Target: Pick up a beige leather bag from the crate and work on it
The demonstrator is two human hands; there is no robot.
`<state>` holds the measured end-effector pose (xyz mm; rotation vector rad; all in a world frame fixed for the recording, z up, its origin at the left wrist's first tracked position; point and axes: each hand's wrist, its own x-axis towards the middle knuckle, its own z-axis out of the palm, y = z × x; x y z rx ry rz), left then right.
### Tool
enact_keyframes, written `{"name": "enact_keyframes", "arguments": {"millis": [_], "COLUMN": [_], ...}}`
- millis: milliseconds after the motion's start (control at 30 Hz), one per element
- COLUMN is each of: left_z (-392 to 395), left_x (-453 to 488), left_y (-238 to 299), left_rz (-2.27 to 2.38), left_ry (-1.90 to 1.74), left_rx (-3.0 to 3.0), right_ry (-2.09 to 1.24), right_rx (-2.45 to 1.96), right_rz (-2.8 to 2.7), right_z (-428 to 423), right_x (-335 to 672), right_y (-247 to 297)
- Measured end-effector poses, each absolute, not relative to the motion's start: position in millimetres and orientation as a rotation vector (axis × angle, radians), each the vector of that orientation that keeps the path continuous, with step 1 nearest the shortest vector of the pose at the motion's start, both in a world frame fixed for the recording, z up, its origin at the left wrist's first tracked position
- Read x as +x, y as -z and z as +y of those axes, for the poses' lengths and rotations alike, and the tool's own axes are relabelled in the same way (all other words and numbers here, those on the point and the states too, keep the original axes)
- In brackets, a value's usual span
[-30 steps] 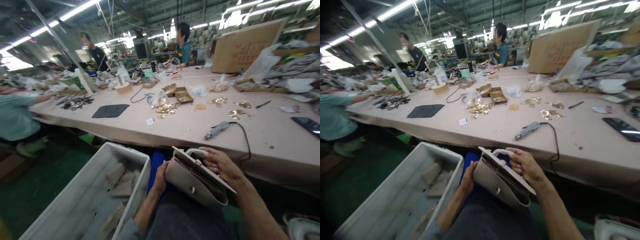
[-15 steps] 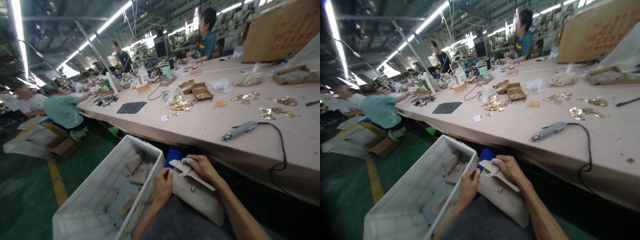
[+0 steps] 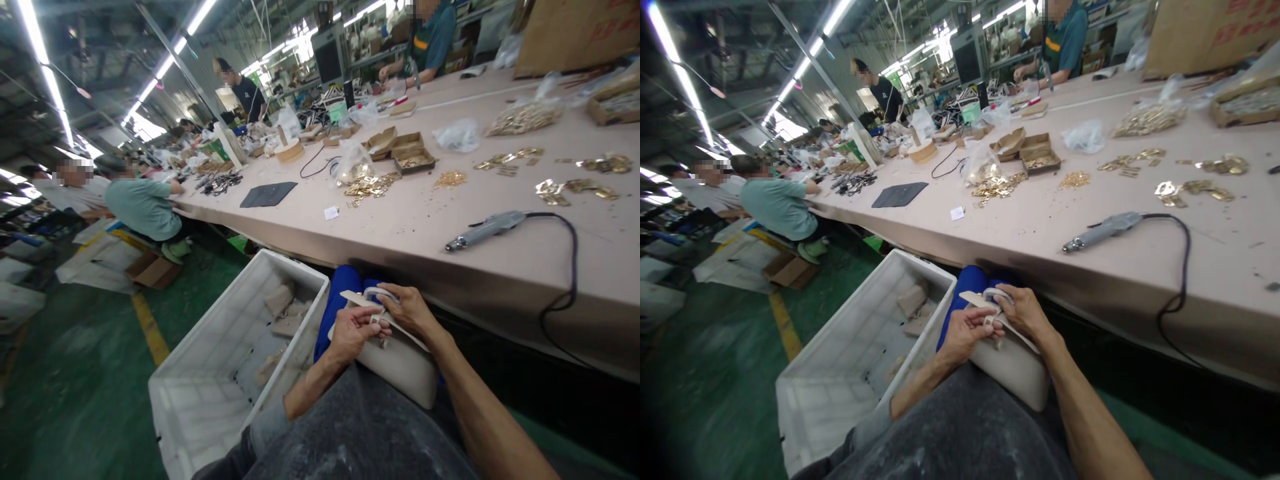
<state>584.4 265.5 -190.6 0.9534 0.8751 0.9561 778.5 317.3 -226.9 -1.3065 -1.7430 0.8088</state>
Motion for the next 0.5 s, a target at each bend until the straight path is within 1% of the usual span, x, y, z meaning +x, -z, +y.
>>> {"name": "enact_keyframes", "arguments": {"millis": [200, 367, 433, 500], "left_z": [278, 303, 311, 315], "left_x": [582, 576, 575, 576], "left_y": [210, 234, 237, 238], "left_rz": [1.005, 0.999, 0.996, 0.991], "left_ry": [-0.974, -1.008, -1.021, -1.025], "left_rx": [0.951, 0.875, 0.877, 0.901], "right_ry": [-0.887, -0.928, -0.861, -0.696], "right_rx": [-1.235, -1.207, -1.298, -1.475], "right_rz": [-1.843, -1.993, -2.067, -2.136], "right_z": [328, 359, 371, 374], "right_x": [771, 756, 753, 754], "right_y": [218, 222, 225, 221]}}
